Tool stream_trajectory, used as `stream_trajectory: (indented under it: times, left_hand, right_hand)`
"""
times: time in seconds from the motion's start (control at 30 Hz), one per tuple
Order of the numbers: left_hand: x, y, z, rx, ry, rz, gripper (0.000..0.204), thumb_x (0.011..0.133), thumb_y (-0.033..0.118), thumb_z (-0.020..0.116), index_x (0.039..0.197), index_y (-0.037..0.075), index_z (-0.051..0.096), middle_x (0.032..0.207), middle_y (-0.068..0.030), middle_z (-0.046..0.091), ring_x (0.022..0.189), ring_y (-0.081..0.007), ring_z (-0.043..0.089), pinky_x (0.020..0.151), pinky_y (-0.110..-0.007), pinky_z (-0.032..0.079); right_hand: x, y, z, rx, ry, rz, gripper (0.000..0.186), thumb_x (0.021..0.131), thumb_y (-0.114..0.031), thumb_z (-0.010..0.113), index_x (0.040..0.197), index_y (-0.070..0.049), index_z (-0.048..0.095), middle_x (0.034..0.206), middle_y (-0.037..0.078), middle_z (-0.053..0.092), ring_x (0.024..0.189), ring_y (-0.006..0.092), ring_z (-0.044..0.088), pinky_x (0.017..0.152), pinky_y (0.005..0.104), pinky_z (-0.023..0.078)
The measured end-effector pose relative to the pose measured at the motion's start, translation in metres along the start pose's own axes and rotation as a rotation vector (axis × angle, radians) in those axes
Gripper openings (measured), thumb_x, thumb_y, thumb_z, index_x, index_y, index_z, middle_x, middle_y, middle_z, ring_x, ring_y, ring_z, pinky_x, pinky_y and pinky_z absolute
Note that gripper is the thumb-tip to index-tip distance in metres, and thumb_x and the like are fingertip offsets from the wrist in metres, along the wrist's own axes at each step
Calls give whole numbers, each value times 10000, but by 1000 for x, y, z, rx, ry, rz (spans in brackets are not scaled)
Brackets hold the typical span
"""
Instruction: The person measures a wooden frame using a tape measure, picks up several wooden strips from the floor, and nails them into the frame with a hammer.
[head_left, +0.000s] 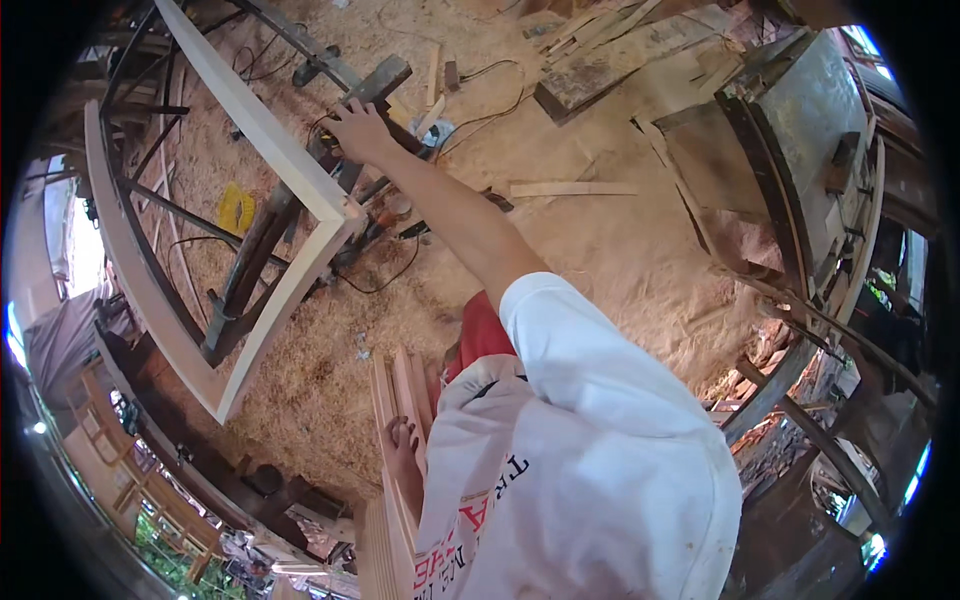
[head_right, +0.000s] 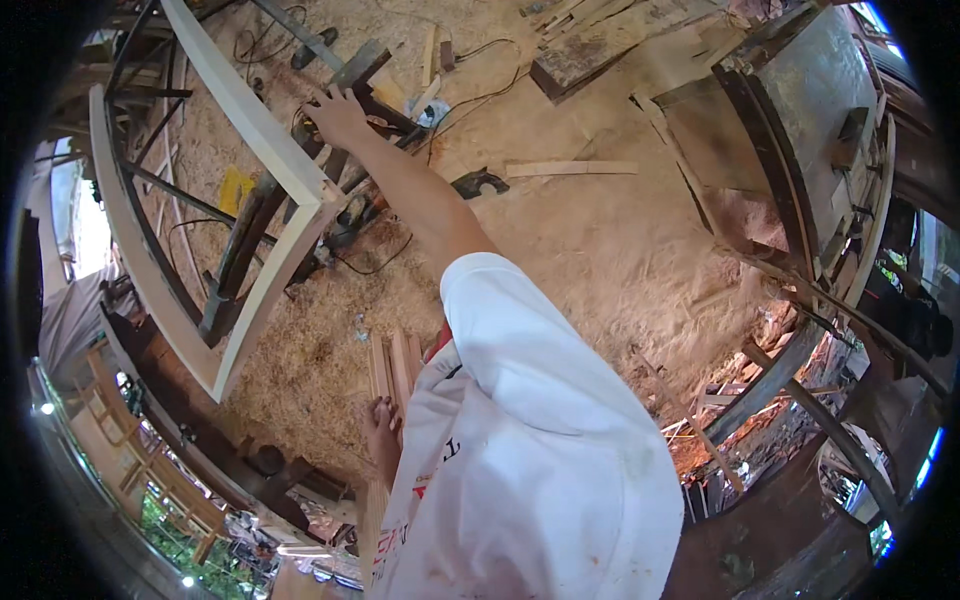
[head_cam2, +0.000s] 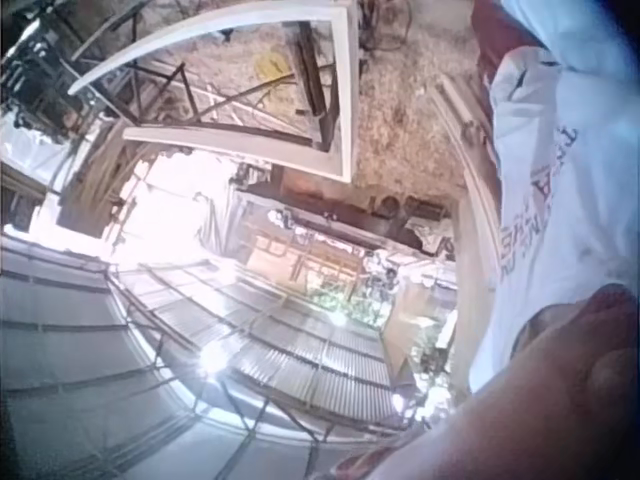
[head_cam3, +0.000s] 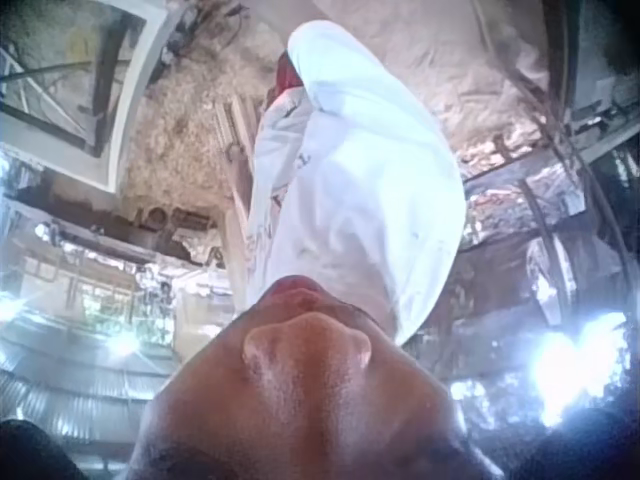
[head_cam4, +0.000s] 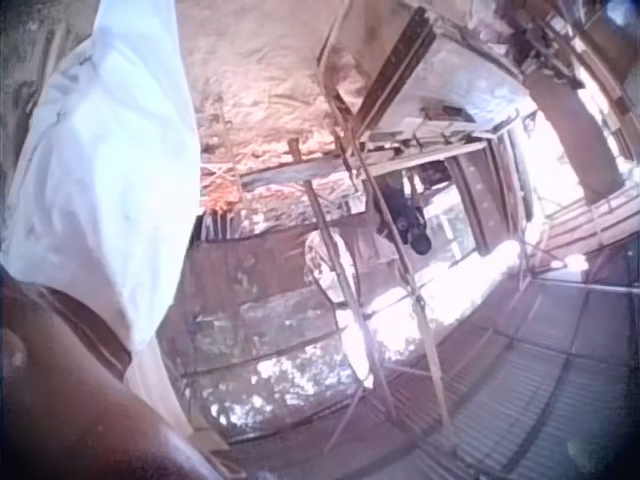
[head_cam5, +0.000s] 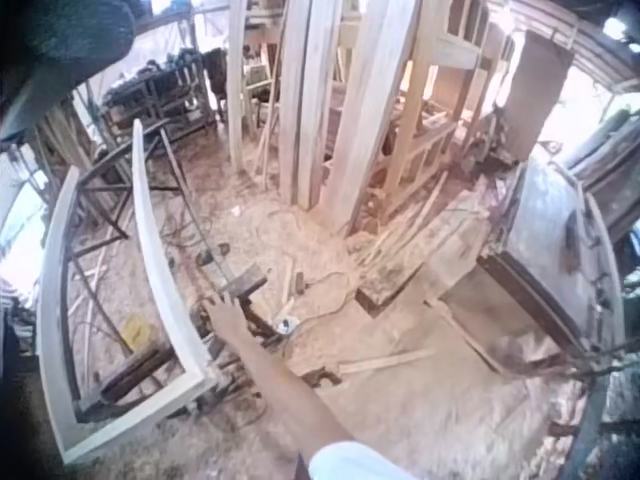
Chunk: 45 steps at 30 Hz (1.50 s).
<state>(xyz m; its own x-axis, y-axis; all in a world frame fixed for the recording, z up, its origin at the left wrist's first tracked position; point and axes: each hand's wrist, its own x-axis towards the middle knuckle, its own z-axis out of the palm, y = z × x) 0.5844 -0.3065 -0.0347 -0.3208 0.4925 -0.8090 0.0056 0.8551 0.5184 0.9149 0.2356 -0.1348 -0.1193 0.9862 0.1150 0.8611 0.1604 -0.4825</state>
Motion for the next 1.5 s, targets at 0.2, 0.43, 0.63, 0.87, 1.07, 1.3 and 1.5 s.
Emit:
stream_trajectory:
  times: [0.2, 0.43, 0.63, 0.87, 1.07, 1.3, 1.5]
  left_hand:
    - [57, -63, -27, 195, -257, 154, 435, 1060, 243, 627, 1398, 0, 503, 1278, -140, 687, 1095, -167, 658, 942, -301, 530]
    - [67, -32, -8, 312, -246, 246, 438, 1032, 176, 646, 1405, -4, 503, 1298, -149, 673, 1104, -197, 661, 953, -287, 520]
    - [65, 7, 24, 304, -258, 240, 424, 1025, 164, 649, 1401, 14, 524, 1288, -130, 682, 1076, -176, 664, 924, -287, 530]
    - [136, -62, 59, 895, -362, 241, 269, 1027, 124, 624, 1275, 20, 608, 1097, -90, 719, 1026, -176, 692, 852, -289, 538]
    - [82, -125, -22, 610, 181, -534, 223, 1015, 212, 651, 1166, 48, 644, 1013, -63, 708, 938, -215, 725, 715, -361, 570]
    - [62, -124, -15, 658, 363, -821, 223, 1006, 222, 652, 1159, 61, 666, 1003, -68, 713, 889, -216, 727, 705, -372, 571]
    - [71, -94, 1, 730, 254, -706, 218, 1003, 218, 648, 1159, 68, 673, 1006, -70, 713, 874, -214, 725, 704, -376, 571]
  right_hand:
    - [21, -7, 18, -38, 17, 74, 687, 869, -451, 787, 1476, -235, 550, 1519, 135, 494, 1458, 372, 376, 1128, 622, 343]
    - [2, -12, 2, -116, 191, 89, 724, 871, -374, 782, 1523, -252, 490, 1545, 172, 466, 1487, 384, 348, 1120, 611, 347]
    - [-97, 19, 10, 505, 481, 406, 632, 857, -244, 750, 1435, -91, 545, 1399, 234, 558, 1309, 416, 515, 1075, 507, 435]
    - [-394, 246, 243, 842, 261, 1478, 422, 911, -280, 730, 1165, 46, 648, 1078, 182, 709, 950, 288, 679, 805, 408, 558]
    - [-503, 486, 447, 814, 132, 1757, 305, 1011, -301, 643, 807, -75, 652, 668, 41, 566, 568, 153, 514, 478, 344, 366]
    - [-411, 584, 604, 979, 184, 1872, 654, 892, -386, 764, 1253, 116, 552, 1157, 183, 655, 1034, 263, 674, 744, 408, 583]
    - [-399, 545, 526, 1574, 1054, 1712, 275, 929, -261, 580, 1023, -9, 639, 834, 104, 645, 755, 233, 659, 622, 392, 548]
